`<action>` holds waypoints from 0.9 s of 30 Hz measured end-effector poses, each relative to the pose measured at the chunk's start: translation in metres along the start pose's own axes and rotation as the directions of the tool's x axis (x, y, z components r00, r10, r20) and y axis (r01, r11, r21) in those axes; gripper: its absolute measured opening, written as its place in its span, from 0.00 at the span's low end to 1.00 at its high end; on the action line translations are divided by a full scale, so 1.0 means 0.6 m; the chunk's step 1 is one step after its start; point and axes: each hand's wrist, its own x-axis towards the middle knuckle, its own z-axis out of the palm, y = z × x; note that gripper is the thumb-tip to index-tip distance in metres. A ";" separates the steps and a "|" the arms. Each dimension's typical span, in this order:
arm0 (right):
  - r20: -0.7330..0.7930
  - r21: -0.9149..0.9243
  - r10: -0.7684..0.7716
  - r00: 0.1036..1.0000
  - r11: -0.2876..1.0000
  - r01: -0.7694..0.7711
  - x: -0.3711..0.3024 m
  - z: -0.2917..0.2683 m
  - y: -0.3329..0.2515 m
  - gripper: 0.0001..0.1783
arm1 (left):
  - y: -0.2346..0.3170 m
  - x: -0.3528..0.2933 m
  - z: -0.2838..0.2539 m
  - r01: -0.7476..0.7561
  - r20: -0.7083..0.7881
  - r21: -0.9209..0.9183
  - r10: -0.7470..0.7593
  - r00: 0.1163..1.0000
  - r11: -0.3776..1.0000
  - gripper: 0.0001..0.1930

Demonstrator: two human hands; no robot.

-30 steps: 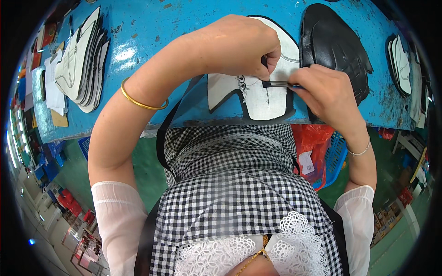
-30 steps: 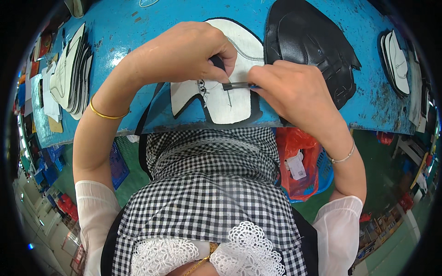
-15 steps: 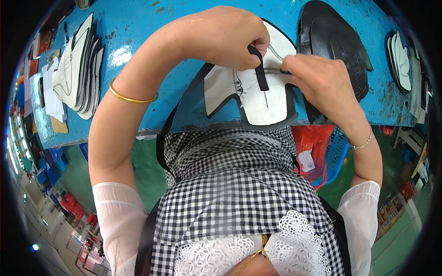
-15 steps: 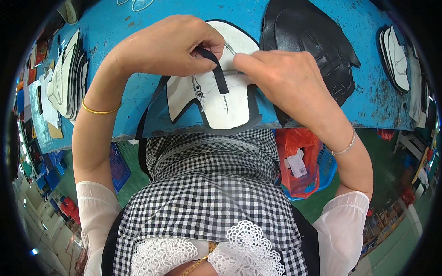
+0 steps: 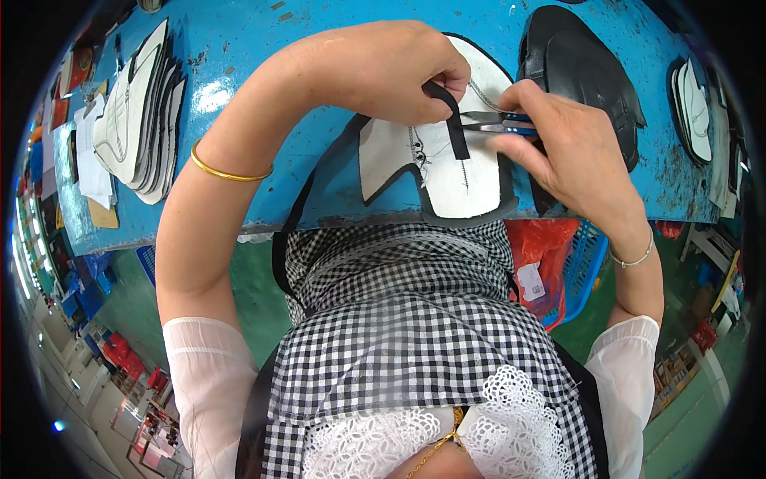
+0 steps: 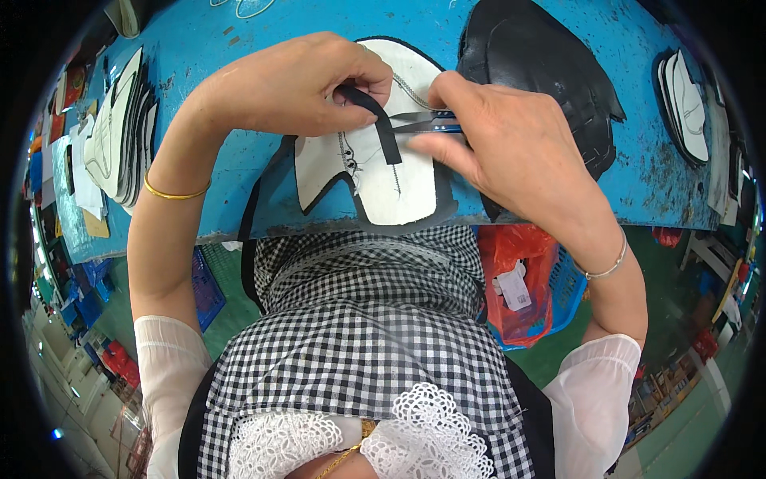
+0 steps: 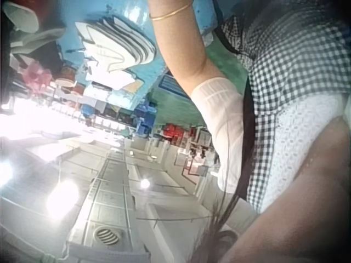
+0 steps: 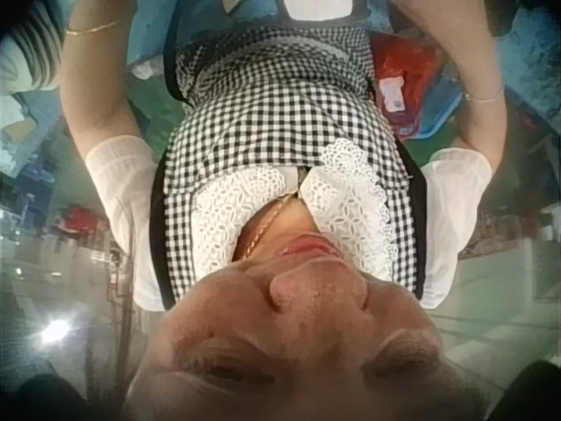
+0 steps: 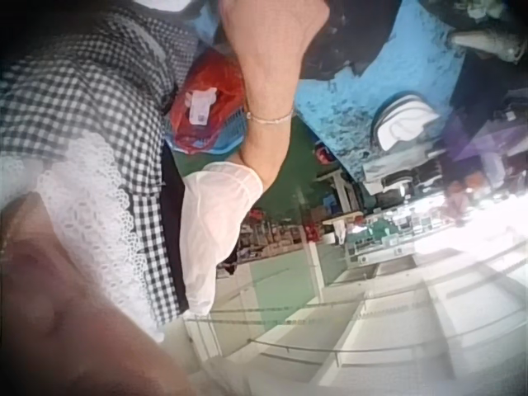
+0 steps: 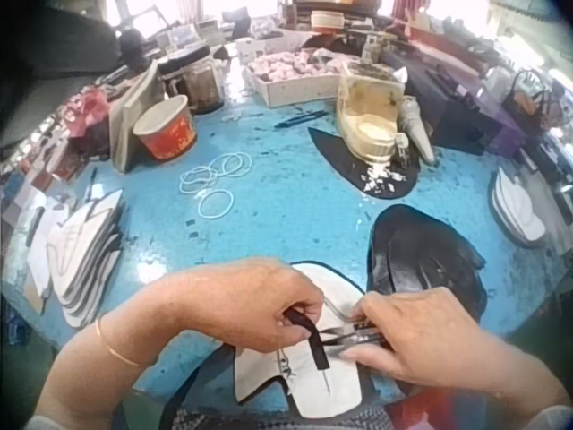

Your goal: The person assembles shoe upper components by applying adhesive tape to them, then organizes the parts by hand.

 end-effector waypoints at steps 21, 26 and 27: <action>0.029 -0.176 -0.064 0.998 0.982 0.068 -0.034 0.041 -0.080 0.15 | -0.036 -0.002 0.011 -0.157 -0.125 -0.063 0.148 0.981 0.986 0.09; 0.043 -0.258 0.015 0.999 0.966 -0.003 -0.029 0.066 -0.098 0.30 | -0.034 -0.014 0.018 -0.115 -0.206 -0.076 0.097 0.974 0.990 0.11; 0.093 -0.213 0.042 0.995 0.977 -0.021 -0.028 0.062 -0.100 0.34 | -0.042 -0.019 0.023 -0.142 -0.266 -0.171 0.093 0.959 0.975 0.10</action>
